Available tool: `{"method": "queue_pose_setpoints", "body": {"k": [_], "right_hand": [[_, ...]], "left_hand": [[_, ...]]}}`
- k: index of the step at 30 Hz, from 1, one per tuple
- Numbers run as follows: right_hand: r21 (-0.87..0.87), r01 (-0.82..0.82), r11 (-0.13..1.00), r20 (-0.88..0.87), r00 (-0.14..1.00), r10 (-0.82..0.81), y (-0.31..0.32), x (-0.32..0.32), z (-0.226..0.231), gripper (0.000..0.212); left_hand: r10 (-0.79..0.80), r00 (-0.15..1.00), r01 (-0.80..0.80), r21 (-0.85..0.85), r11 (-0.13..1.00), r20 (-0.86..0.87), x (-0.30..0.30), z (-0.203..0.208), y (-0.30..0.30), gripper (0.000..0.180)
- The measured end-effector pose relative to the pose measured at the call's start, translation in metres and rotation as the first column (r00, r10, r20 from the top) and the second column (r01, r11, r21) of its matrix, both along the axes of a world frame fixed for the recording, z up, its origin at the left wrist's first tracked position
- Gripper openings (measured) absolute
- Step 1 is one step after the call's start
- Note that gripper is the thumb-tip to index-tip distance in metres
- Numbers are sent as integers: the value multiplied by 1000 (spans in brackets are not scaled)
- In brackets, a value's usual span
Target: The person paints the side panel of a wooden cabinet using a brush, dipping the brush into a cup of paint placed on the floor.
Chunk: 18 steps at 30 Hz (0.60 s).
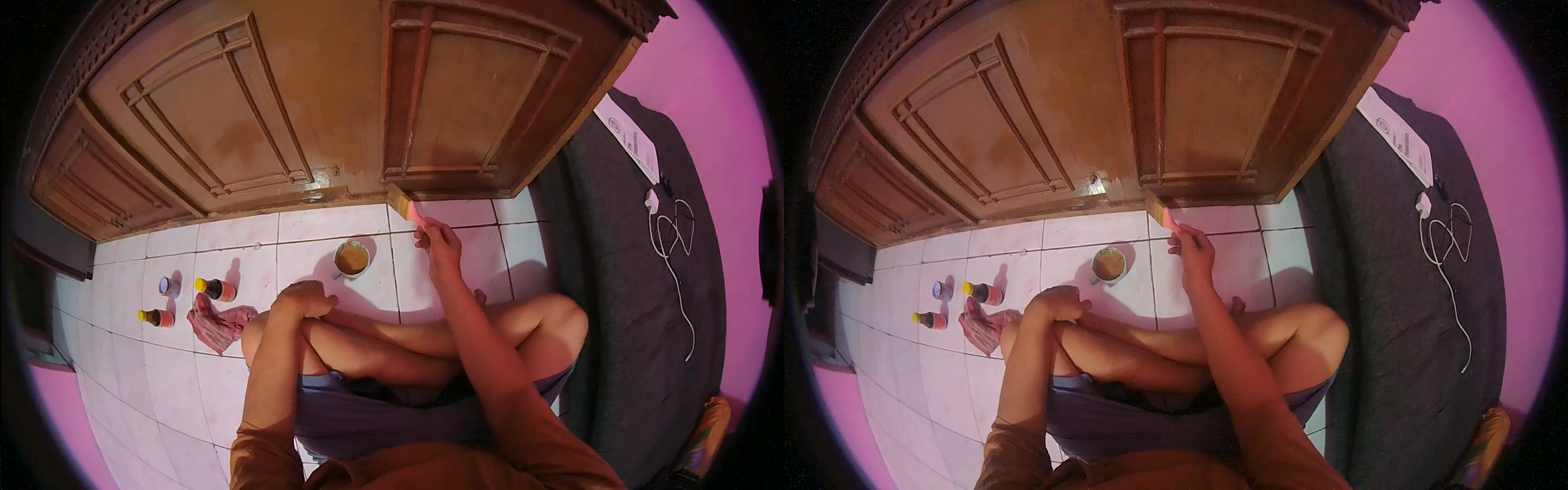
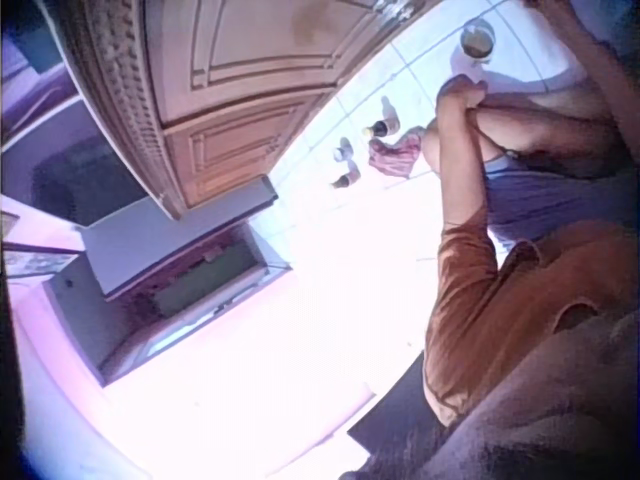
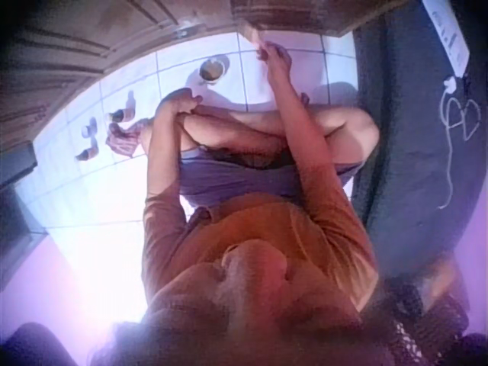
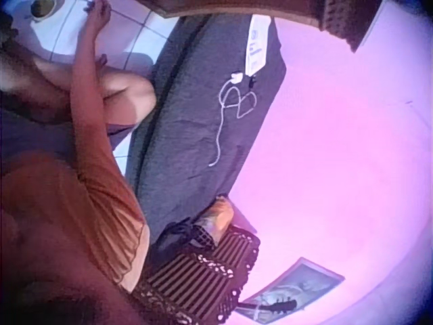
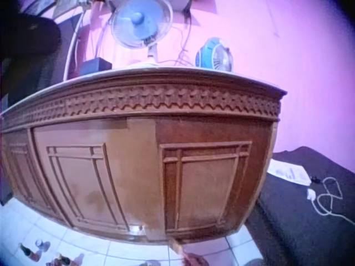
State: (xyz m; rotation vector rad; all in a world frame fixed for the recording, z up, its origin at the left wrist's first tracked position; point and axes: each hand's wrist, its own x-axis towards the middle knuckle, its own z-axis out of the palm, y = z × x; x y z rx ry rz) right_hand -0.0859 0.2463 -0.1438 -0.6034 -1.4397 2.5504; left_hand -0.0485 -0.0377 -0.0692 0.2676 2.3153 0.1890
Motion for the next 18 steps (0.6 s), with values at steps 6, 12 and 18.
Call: {"method": "queue_pose_setpoints", "body": {"k": [6,12,18], "right_hand": [[190,-23,982,-54,998,34,0,-10,-2,18],[247,3,969,-43,999,8,0,-20,-8,19],[171,184,968,-42,983,-179,22,-33,-16,20]], "left_hand": [[-20,996,24,40,999,-85,1,-6,-2,60],[-1,999,3,38,999,-50,0,-17,-8,64],[1,1000,-1,46,999,-11,-2,-10,-3,65]]}}
